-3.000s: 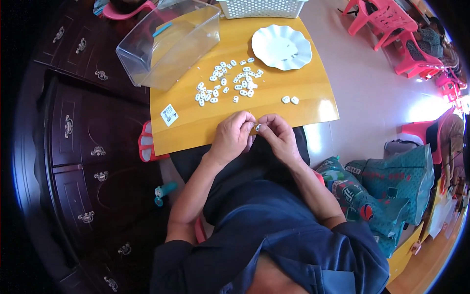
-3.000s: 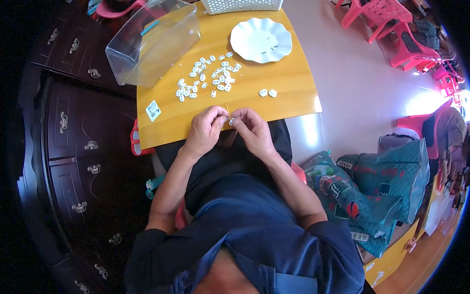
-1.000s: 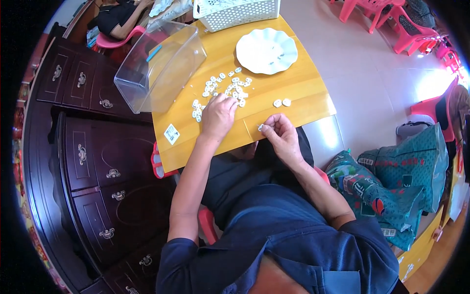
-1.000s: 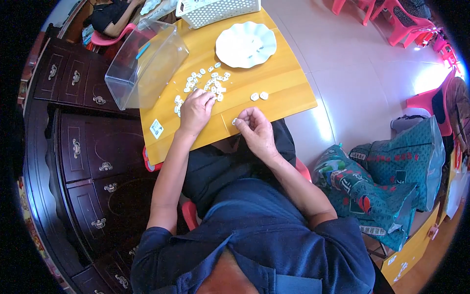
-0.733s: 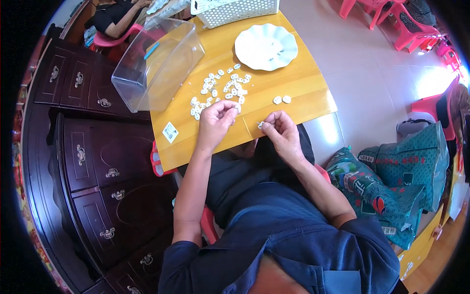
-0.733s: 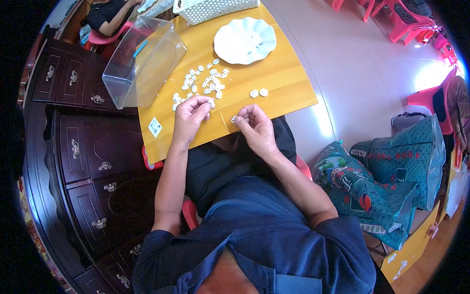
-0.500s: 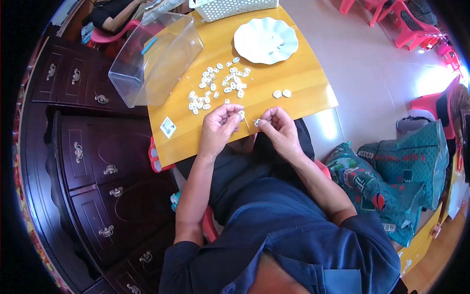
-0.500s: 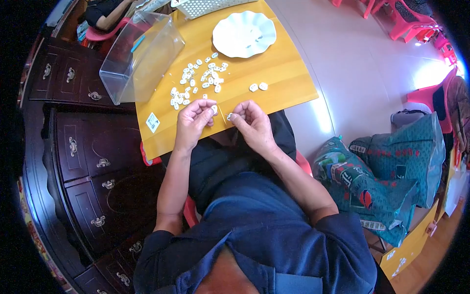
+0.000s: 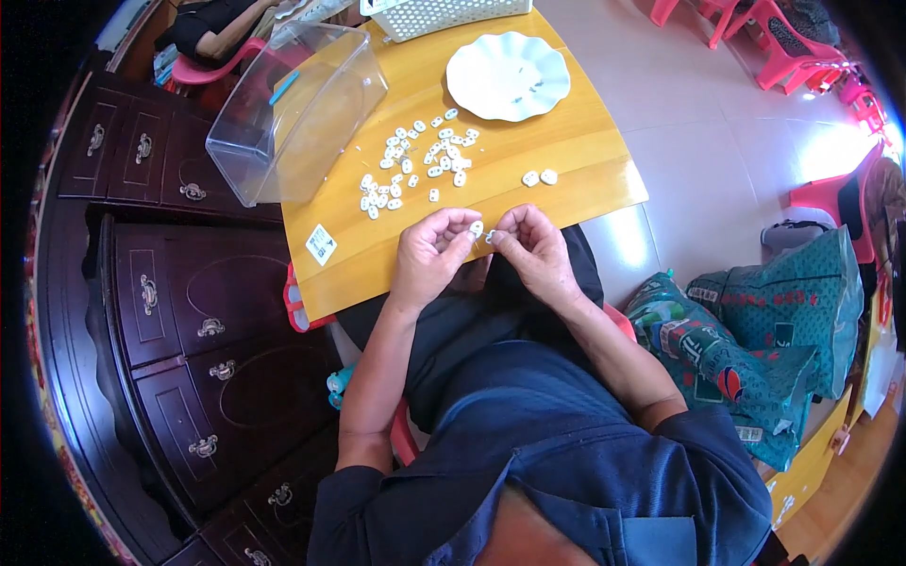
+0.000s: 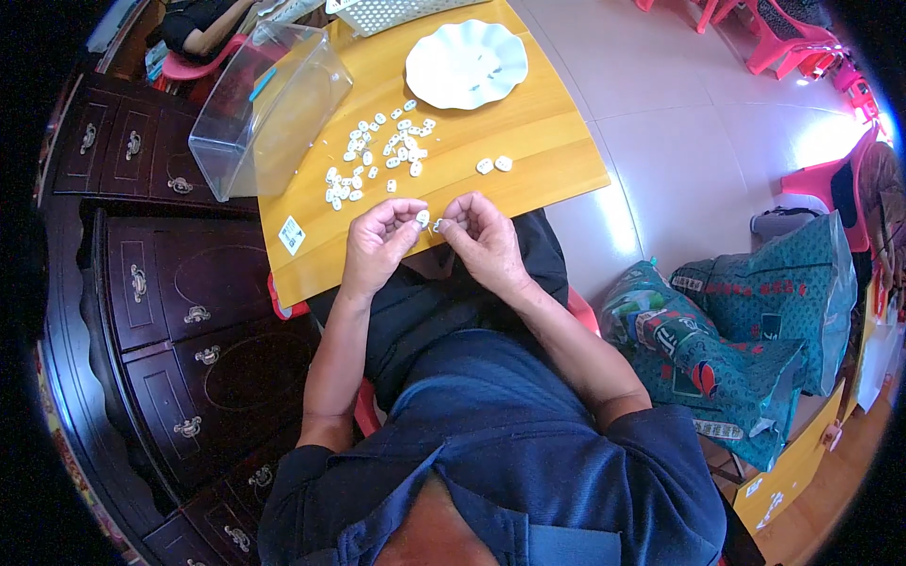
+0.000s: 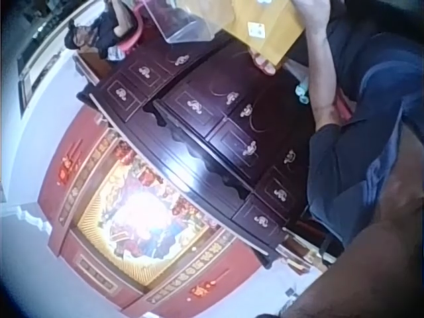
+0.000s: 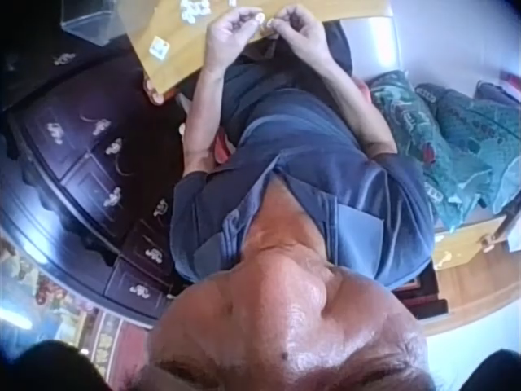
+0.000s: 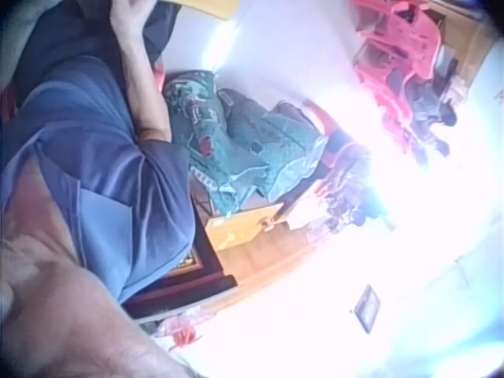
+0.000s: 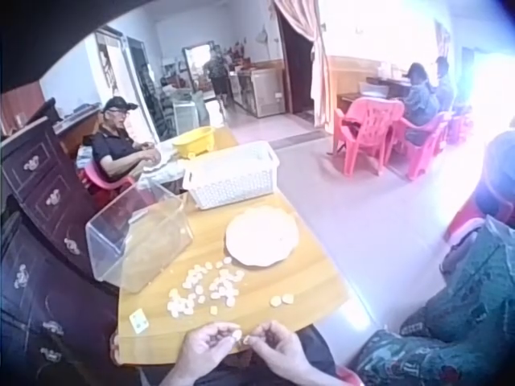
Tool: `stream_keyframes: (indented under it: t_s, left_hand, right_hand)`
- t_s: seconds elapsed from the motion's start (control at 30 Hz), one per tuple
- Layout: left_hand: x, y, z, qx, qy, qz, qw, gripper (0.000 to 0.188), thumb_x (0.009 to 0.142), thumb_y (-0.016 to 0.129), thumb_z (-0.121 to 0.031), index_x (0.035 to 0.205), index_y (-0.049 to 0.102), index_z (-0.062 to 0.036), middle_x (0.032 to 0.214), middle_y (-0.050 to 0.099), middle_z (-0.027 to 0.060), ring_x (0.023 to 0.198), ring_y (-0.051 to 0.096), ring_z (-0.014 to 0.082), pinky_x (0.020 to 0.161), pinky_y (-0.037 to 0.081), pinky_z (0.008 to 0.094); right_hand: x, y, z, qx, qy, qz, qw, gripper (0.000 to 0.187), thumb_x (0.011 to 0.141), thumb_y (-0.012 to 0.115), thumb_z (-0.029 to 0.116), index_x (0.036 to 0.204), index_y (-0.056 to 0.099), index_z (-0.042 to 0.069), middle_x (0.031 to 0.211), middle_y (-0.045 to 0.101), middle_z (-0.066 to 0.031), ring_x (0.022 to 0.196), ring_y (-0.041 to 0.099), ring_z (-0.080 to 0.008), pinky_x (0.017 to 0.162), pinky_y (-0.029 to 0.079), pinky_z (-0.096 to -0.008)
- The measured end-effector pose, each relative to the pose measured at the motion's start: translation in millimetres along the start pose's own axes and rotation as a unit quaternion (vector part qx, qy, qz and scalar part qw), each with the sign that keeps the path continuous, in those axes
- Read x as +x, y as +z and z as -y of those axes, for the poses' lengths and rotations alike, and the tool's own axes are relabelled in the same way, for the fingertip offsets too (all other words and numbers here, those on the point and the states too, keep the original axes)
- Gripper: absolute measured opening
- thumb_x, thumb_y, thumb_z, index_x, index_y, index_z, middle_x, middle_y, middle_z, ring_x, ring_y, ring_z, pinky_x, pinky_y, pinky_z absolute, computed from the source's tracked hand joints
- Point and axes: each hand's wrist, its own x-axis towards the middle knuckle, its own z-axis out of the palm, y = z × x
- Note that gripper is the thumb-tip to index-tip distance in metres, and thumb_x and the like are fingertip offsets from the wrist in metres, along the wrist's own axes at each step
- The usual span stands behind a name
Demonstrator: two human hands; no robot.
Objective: Sorting small white plastic components into groups on a table.
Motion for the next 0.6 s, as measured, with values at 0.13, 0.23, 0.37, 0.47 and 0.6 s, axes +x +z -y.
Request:
stream_keyframes:
  t_s: [0.13,0.23,0.37,0.47,0.6]
  left_hand:
    - [0.6,1.3,-2.5,0.023,0.017,0.0,1.0,0.02,0.093,0.064,0.004,0.112,0.07,0.0032,0.094,0.073,0.0039,0.082,0.067,0.0062,0.076,0.056,0.0224]
    - [1.1,3.6,-4.4,0.024,0.013,0.025,0.999,0.022,0.092,0.063,0.004,0.113,0.07,0.0041,0.095,0.074,0.0061,0.083,0.07,0.0085,0.076,0.058,0.0238]
    - [-0.2,8.4,-2.0,0.024,0.016,0.029,0.999,0.022,0.093,0.064,0.004,0.114,0.07,0.0047,0.095,0.075,0.0076,0.083,0.071,0.0097,0.074,0.059,0.0241]
    - [-0.2,9.3,-2.9,0.024,0.014,0.029,0.999,0.021,0.093,0.064,0.004,0.113,0.07,0.0048,0.095,0.075,0.0079,0.083,0.071,0.0102,0.074,0.059,0.0241]
    - [2.1,9.7,-8.0,0.061,0.054,0.033,0.996,0.019,0.092,0.065,0.004,0.11,0.072,0.004,0.091,0.073,0.0065,0.08,0.07,0.0102,0.07,0.057,0.0241]
  right_hand:
    - [0.2,-0.6,2.8,-0.001,0.004,0.005,1.0,0.01,0.094,0.07,0.004,0.098,0.061,0.005,0.082,0.057,0.0066,0.073,0.051,-0.0006,0.065,0.044,-0.0174]
    - [-0.2,-0.3,4.4,0.012,0.008,0.01,1.0,0.01,0.094,0.07,0.004,0.098,0.061,0.004,0.083,0.058,0.006,0.074,0.053,-0.0007,0.066,0.045,-0.0175]
    - [-0.9,-0.4,1.9,0.046,0.018,0.012,0.999,0.01,0.096,0.069,0.004,0.101,0.061,0.004,0.085,0.061,0.0047,0.077,0.056,-0.0015,0.069,0.048,-0.018]
    - [-1.6,-0.2,1.8,0.073,0.026,0.013,0.997,0.011,0.096,0.068,0.004,0.104,0.061,0.003,0.087,0.063,0.0037,0.078,0.058,-0.0026,0.072,0.05,-0.0187]
    - [-1.2,-5.7,2.5,0.058,0.042,0.043,0.997,0.012,0.099,0.065,0.004,0.109,0.058,0.002,0.094,0.066,-0.0009,0.088,0.063,-0.0067,0.082,0.054,-0.0232]
